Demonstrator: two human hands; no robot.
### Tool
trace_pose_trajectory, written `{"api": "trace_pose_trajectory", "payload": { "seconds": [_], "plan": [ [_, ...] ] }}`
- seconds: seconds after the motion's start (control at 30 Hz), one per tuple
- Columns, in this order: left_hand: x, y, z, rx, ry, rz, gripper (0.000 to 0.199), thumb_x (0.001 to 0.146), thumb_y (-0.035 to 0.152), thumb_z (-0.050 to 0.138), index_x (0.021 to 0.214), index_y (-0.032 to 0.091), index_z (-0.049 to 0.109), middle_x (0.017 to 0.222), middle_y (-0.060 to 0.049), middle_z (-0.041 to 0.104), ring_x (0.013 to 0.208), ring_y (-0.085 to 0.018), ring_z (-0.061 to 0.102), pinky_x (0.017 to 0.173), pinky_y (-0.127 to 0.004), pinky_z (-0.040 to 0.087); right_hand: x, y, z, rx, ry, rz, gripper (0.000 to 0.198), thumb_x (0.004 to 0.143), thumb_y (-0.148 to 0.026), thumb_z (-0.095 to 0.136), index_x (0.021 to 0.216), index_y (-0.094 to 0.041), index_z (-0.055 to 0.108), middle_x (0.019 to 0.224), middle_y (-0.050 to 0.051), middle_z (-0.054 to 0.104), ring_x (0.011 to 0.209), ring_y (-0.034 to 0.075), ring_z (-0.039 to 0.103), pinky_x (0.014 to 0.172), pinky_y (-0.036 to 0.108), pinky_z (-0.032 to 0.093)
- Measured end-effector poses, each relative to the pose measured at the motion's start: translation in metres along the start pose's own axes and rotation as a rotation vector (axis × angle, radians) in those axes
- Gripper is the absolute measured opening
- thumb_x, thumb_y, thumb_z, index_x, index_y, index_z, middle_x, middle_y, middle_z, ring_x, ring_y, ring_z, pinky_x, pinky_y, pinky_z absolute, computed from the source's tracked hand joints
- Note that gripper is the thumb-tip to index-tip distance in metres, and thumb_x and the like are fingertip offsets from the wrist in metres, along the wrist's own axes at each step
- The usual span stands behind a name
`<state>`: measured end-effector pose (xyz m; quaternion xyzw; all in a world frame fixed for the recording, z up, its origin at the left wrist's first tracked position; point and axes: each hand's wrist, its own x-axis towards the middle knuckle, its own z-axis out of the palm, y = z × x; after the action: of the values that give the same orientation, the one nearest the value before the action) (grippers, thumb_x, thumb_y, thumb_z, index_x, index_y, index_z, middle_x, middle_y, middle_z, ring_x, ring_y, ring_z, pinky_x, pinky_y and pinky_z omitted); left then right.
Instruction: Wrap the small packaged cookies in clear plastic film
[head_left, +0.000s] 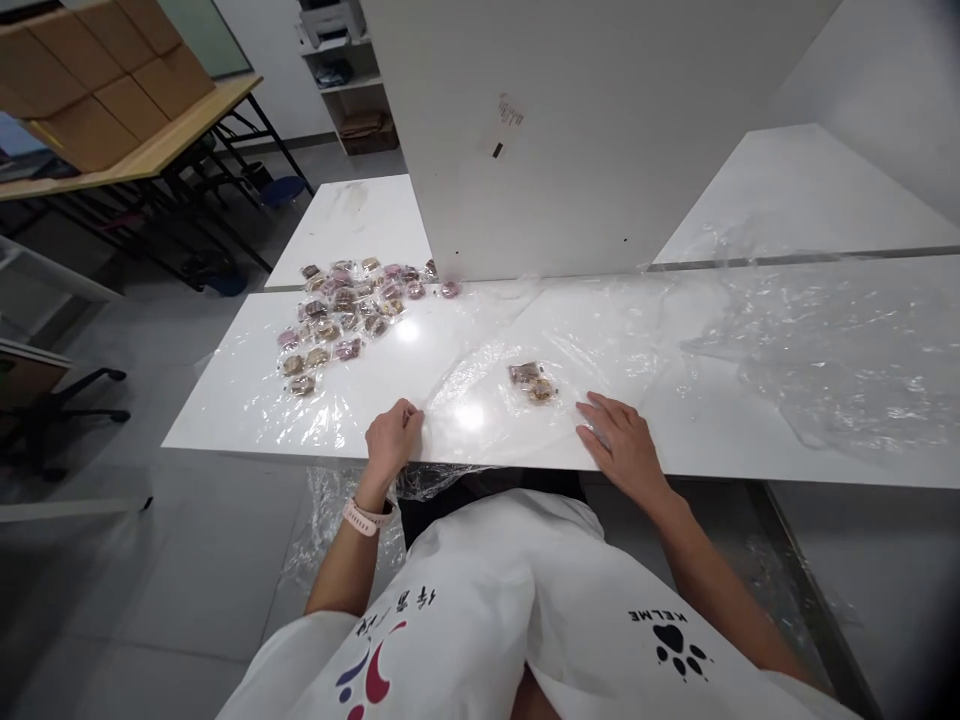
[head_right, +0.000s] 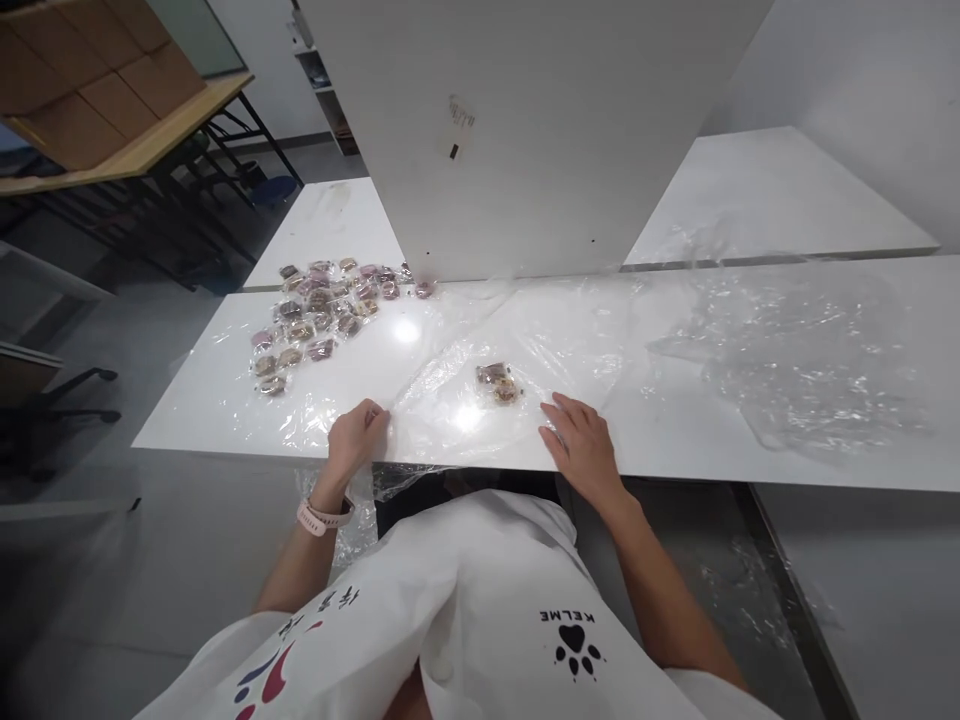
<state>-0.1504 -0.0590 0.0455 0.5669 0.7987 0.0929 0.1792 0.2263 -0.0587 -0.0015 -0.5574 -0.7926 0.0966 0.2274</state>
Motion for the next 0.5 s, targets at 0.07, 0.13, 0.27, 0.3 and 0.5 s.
{"api": "trace_pose_trajectory", "payload": {
  "seconds": [0.07,0.13,0.27,0.3,0.5],
  "plan": [
    [0.008,-0.003,-0.005,-0.033,0.008,-0.026,0.020,0.091,0.036,0.047,0.083,0.023,0.060,0.071,-0.001,0.063,0.070,-0.021,0.059,0.061,-0.029,0.035,-0.013,0.003,-0.005,0.008,0.023,-0.007,0.034,0.101,-0.038,0.042,0.126,-0.028,0.063,0.135,0.009,0.060,0.121,0.029,0.055,0.098,0.047,0.045],
    [0.016,-0.007,-0.011,-0.070,-0.003,-0.042,0.019,0.091,0.035,0.048,0.083,0.023,0.059,0.073,-0.001,0.064,0.070,-0.020,0.059,0.060,-0.028,0.034,-0.022,0.007,-0.012,0.004,0.025,-0.032,0.030,0.100,-0.035,0.044,0.120,-0.027,0.065,0.128,0.009,0.064,0.113,0.028,0.058,0.093,0.044,0.046],
    [0.011,-0.008,-0.022,0.001,0.187,-0.024,0.020,0.093,0.033,0.049,0.102,0.021,0.061,0.090,-0.006,0.068,0.083,-0.024,0.062,0.067,-0.032,0.042,-0.038,0.014,-0.031,-0.044,0.019,-0.045,0.025,0.099,-0.039,0.050,0.109,-0.024,0.066,0.114,0.009,0.067,0.098,0.025,0.063,0.080,0.038,0.046],
    [0.003,-0.004,-0.022,0.021,0.265,0.024,0.022,0.093,0.034,0.051,0.108,0.020,0.060,0.095,-0.008,0.068,0.087,-0.025,0.062,0.070,-0.034,0.044,-0.042,0.015,-0.035,-0.047,0.039,-0.043,0.023,0.099,-0.040,0.052,0.107,-0.024,0.066,0.110,0.008,0.068,0.095,0.024,0.063,0.078,0.037,0.046],
    [-0.058,0.037,0.008,0.056,0.081,0.768,0.031,0.087,0.024,0.069,0.116,0.024,0.058,0.127,-0.010,0.063,0.119,-0.030,0.056,0.096,-0.046,0.046,-0.041,0.000,-0.028,0.000,0.093,-0.144,0.025,0.095,-0.038,0.061,0.114,-0.023,0.064,0.113,0.010,0.068,0.103,0.027,0.061,0.085,0.039,0.044]
  ]
}}
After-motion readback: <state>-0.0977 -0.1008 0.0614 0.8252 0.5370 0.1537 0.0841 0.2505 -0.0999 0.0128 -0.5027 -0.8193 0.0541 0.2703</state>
